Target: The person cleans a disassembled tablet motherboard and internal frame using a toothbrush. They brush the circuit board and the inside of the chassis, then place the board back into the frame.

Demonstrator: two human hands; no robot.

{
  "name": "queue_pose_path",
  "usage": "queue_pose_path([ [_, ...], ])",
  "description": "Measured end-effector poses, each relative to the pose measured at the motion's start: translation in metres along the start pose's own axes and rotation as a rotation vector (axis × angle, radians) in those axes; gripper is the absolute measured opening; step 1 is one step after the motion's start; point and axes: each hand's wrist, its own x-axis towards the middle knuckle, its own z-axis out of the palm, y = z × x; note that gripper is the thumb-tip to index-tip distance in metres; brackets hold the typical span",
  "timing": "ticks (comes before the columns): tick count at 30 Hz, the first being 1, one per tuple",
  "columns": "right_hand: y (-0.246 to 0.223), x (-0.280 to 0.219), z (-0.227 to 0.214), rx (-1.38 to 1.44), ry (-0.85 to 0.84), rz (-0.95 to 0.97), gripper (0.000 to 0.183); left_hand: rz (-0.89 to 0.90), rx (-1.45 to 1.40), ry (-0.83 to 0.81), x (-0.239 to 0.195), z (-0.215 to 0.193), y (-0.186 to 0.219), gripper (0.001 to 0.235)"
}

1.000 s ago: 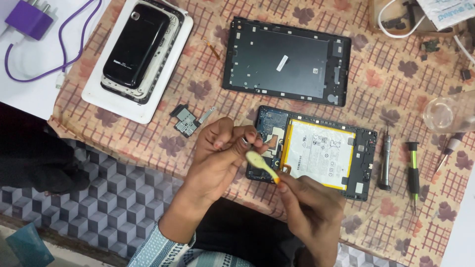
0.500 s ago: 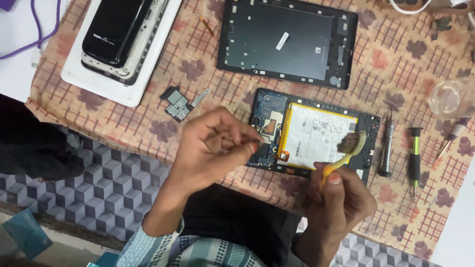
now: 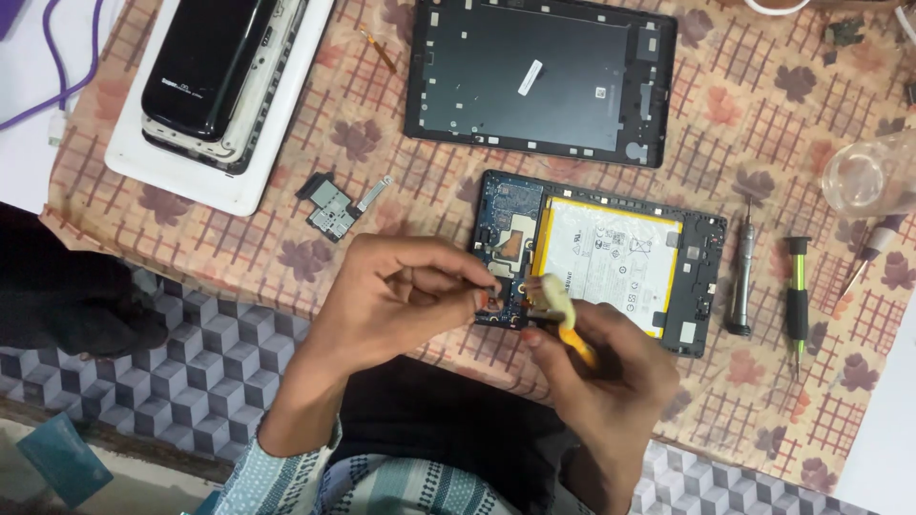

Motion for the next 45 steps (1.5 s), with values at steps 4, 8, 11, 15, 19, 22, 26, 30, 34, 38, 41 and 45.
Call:
queue_pose_path([
  [4, -0.003, 0.001, 0.002, 0.056, -0.002, 0.077, 0.026, 0.113, 0.05, -0.027, -0.005, -0.002, -0.002, 0.026],
  [8, -0.003, -0.001, 0.003, 0.091, 0.072, 0.148, 0.021, 0.245, 0.244, -0.059, -0.008, -0.001, -0.002, 0.021],
  [11, -0.002, -0.002, 0.001, 0.064, 0.042, 0.132, 0.02, 0.256, 0.147, -0.014, -0.01, 0.006, -0.001, 0.018],
  [15, 0.004, -0.004, -0.003, 0.046, 0.061, 0.09, 0.017, 0.367, 0.473, 0.052, -0.016, 0.012, 0.002, 0.021],
  [19, 0.009, -0.006, -0.003, 0.111, 0.141, 0.166, 0.013, 0.415, 0.733, 0.046, -0.019, 0.016, 0.005, 0.027],
  [22, 0.01, -0.007, -0.004, 0.129, 0.152, 0.159, 0.012, 0.422, 0.802, 0.027, -0.02, 0.019, 0.008, 0.022],
  [26, 0.007, -0.009, -0.001, 0.156, 0.159, 0.16, 0.012, 0.368, 0.798, 0.016, -0.02, 0.02, 0.011, 0.02],
  [30, 0.006, -0.008, 0.0, 0.155, 0.169, 0.155, 0.014, 0.354, 0.819, 0.034, -0.019, 0.023, 0.01, 0.018],
  [34, 0.005, -0.008, 0.0, 0.145, 0.145, 0.164, 0.014, 0.34, 0.817, 0.04, -0.018, 0.023, 0.008, 0.017],
  [38, 0.004, -0.008, 0.0, 0.157, 0.14, 0.132, 0.015, 0.334, 0.824, 0.042, -0.017, 0.023, 0.007, 0.017],
  [41, 0.003, -0.008, -0.001, 0.131, 0.123, 0.123, 0.014, 0.372, 0.861, 0.038, -0.018, 0.024, 0.004, 0.017],
  [45, 0.002, -0.007, 0.0, 0.135, 0.125, 0.119, 0.014, 0.391, 0.886, 0.048, -0.02, 0.024, 0.001, 0.018],
])
